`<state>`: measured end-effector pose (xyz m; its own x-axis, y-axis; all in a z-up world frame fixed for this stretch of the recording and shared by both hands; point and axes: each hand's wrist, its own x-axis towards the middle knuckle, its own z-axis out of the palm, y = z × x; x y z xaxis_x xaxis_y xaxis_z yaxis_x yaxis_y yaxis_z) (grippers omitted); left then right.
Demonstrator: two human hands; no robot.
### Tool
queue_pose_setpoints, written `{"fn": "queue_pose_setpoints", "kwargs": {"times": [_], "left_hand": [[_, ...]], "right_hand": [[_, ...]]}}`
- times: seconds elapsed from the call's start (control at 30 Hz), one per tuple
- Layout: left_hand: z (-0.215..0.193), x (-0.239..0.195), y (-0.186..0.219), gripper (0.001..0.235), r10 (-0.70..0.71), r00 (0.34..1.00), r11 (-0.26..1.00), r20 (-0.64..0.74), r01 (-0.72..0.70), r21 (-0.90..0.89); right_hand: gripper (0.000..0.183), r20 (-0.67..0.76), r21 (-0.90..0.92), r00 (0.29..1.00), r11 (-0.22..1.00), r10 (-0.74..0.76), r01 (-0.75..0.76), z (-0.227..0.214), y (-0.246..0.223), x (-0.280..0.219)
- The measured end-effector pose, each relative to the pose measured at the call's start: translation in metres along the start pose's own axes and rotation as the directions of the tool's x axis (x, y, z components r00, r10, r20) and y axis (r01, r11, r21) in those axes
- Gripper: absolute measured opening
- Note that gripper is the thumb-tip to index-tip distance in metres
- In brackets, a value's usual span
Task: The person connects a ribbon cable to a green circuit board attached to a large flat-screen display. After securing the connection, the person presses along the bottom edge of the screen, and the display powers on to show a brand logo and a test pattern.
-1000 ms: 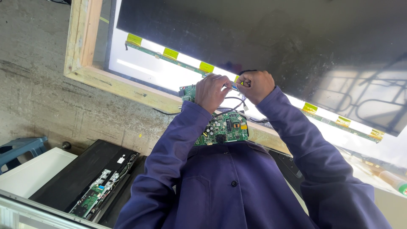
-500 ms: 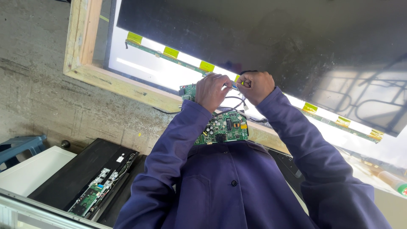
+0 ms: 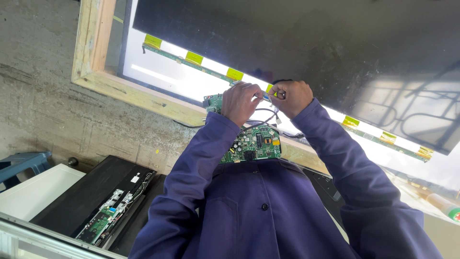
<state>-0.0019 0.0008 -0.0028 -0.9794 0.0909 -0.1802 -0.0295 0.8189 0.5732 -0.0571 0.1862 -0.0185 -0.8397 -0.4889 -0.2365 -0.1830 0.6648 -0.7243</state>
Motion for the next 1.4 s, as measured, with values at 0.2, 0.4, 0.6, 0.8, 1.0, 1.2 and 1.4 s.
{"fn": "queue_pose_setpoints", "kwargs": {"times": [0.2,0.4,0.6,0.8,1.0,1.2,1.4], "left_hand": [[0.000,0.000,-0.002,0.014,0.017,1.000,1.000,0.006,-0.017,-0.002],[0.001,0.000,-0.001,0.015,-0.002,1.000,1.000,-0.006,0.002,-0.003],[0.004,0.000,-0.002,0.015,-0.018,1.000,1.000,-0.005,0.018,0.000],[0.006,-0.001,-0.002,0.016,-0.023,1.000,1.000,-0.013,0.023,-0.004],[0.003,-0.002,-0.001,0.017,-0.018,1.000,1.000,-0.024,0.018,0.007],[0.005,-0.001,-0.001,0.017,-0.006,0.999,1.000,-0.033,0.006,0.010],[-0.002,0.000,0.001,0.015,-0.019,1.000,1.000,0.011,0.019,0.004]], "right_hand": [[0.009,-0.041,0.005,0.999,1.000,0.014,-0.014,0.004,0.002,-0.003],[0.007,-0.091,-0.024,0.996,0.999,0.024,-0.026,0.008,-0.002,-0.008],[0.008,-0.130,0.062,0.990,0.997,0.048,-0.040,0.010,-0.005,-0.013],[0.010,-0.118,0.008,0.993,1.000,0.003,-0.002,0.010,-0.002,-0.008],[0.011,-0.030,-0.071,0.999,0.997,0.020,-0.022,0.002,-0.007,-0.003],[0.011,0.029,-0.173,0.996,0.982,0.083,-0.077,0.004,-0.003,0.002],[0.008,0.081,-0.195,0.996,0.981,0.037,-0.021,-0.006,-0.014,0.002]]}}
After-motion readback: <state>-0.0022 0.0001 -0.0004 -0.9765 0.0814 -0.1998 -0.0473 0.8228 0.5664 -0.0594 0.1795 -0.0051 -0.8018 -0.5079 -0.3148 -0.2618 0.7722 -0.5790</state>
